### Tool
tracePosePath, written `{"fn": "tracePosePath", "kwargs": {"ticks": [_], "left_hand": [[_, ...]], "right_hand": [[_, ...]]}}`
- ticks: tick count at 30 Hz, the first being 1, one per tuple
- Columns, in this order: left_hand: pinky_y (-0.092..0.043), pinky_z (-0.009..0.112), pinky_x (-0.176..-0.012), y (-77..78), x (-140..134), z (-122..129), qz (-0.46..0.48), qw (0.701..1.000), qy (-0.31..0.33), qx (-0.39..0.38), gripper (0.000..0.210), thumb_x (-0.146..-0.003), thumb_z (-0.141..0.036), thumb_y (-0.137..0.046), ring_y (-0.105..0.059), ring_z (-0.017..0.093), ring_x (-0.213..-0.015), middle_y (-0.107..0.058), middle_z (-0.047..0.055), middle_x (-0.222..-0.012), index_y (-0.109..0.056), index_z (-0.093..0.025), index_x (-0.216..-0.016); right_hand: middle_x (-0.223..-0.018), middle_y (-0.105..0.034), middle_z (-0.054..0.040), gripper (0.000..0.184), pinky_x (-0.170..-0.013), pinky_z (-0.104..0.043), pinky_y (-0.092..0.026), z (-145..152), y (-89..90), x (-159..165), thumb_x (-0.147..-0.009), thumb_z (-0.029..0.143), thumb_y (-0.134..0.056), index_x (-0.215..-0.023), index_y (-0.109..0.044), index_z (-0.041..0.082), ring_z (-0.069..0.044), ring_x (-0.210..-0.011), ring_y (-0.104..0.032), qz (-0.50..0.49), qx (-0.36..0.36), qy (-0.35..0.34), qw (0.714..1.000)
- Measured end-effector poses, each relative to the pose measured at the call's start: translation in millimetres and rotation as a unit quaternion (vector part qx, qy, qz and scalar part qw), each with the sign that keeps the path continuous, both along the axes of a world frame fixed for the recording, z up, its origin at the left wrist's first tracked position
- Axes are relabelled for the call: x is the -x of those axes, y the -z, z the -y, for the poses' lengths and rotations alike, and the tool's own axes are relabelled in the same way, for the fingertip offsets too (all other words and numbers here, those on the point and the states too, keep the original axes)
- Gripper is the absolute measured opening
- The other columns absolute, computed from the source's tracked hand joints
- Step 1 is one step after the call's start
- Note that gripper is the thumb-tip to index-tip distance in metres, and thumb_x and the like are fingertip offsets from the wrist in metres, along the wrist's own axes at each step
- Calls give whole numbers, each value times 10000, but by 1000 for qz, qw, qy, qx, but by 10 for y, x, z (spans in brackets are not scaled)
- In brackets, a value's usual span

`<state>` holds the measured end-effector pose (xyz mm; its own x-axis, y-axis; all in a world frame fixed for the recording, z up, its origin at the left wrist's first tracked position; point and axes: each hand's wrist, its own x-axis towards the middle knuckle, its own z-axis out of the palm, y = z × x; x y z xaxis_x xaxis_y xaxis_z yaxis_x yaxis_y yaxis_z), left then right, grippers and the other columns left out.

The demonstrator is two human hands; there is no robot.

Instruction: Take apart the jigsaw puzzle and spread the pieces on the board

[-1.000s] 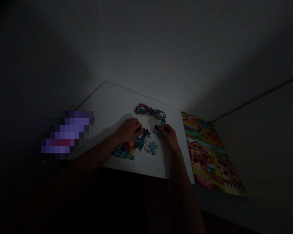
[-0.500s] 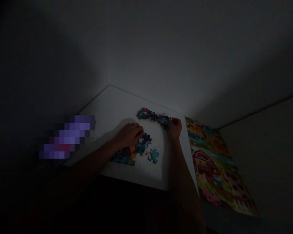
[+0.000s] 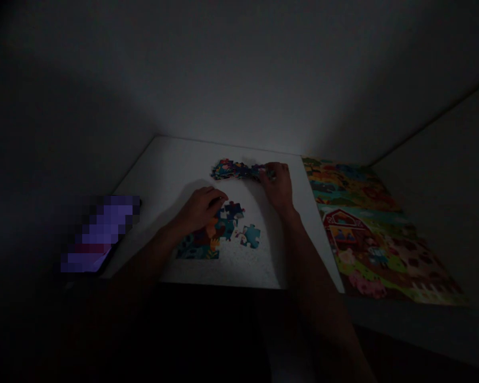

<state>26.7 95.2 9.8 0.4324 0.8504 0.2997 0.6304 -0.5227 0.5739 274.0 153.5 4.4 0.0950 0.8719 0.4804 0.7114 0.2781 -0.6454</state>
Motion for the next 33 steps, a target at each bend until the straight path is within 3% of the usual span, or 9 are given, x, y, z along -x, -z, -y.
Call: {"fn": "tracePosePath", "kwargs": {"ticks": [2, 4, 6, 11, 15, 21, 26, 29, 33], "left_hand": [[-483, 399, -903, -3, 5, -1, 23, 1000, 11, 5, 169, -953, -211, -502, -624, 213, -955, -689, 60, -980, -670, -199, -970], [-497, 371, -883, -9, 10, -4, 46, 999, 16, 14, 164, -947, -206, -508, -631, 196, -938, -687, 53, -973, -672, -201, -959], [-504, 346, -869, -16, 16, -10, 67, 998, 5, 21, 164, -936, -191, -515, -637, 184, -930, -683, 48, -970, -677, -202, -963], [-525, 298, -840, -19, 47, -54, 109, 992, -34, 48, 167, -915, -202, -538, -653, 168, -928, -686, 37, -986, -690, -208, -984], [-533, 289, -838, -33, 74, -113, 93, 993, -61, 47, 165, -907, -233, -562, -668, 168, -922, -685, 34, -974, -709, -228, -981], [-530, 307, -863, -115, 115, -196, 55, 997, -37, 49, 160, -875, -209, -589, -679, 186, -948, -690, 42, -986, -735, -240, -932], [-499, 240, -541, -147, 119, -215, 201, 966, -75, 147, 155, -842, -297, -645, -628, 136, -580, -644, 3, -684, -746, -226, -936], [-411, 218, -434, -121, 116, -210, 242, 950, -91, 174, 178, -824, -312, -663, -537, 106, -456, -596, -20, -589, -753, -214, -943], [-452, 230, -496, -85, 116, -217, 217, 960, -116, 132, 149, -819, -248, -643, -590, 124, -541, -661, 6, -676, -760, -219, -906]], "right_hand": [[-984, -650, -81, 286, -796, -366, -497, 84, -27, 83, -847, 423, -595, -1004, -653, 192, -215, -844, -602, 11, 67, -120, 990], [-945, -668, -70, 276, -787, -367, -503, 151, -30, 153, -846, 424, -615, -991, -665, 194, -219, -835, -615, 32, 146, -229, 962], [-991, -674, -76, 302, -832, -388, -505, 198, -31, 194, -816, 428, -671, -1016, -677, 203, -236, -891, -622, 60, 189, -293, 935], [-1151, -600, -87, 540, -940, -421, -479, 277, -113, 200, -669, 407, -823, -1151, -654, 233, -282, -1073, -573, 138, 230, -325, 907], [-1090, -581, -80, 451, -871, -376, -496, 306, -194, 205, -681, 354, -804, -1082, -664, 202, -242, -960, -586, 138, 266, -326, 896], [-924, -627, -46, 356, -761, -351, -505, 247, -127, 203, -610, 306, -820, -884, -624, 192, -210, -837, -590, 29, 298, -323, 898], [-773, -621, 0, 266, -676, -311, -493, 108, -19, 180, -644, 307, -759, -781, -556, 205, -164, -721, -580, -181, 246, -291, 907], [-801, -629, -2, 283, -681, -315, -488, -11, 24, 131, -663, 358, -735, -798, -536, 209, -157, -719, -574, -264, 148, -204, 931], [-824, -623, -9, 239, -712, -321, -479, -144, 100, -10, -713, 351, -663, -844, -513, 217, -169, -763, -582, -268, 17, 3, 963]]}}
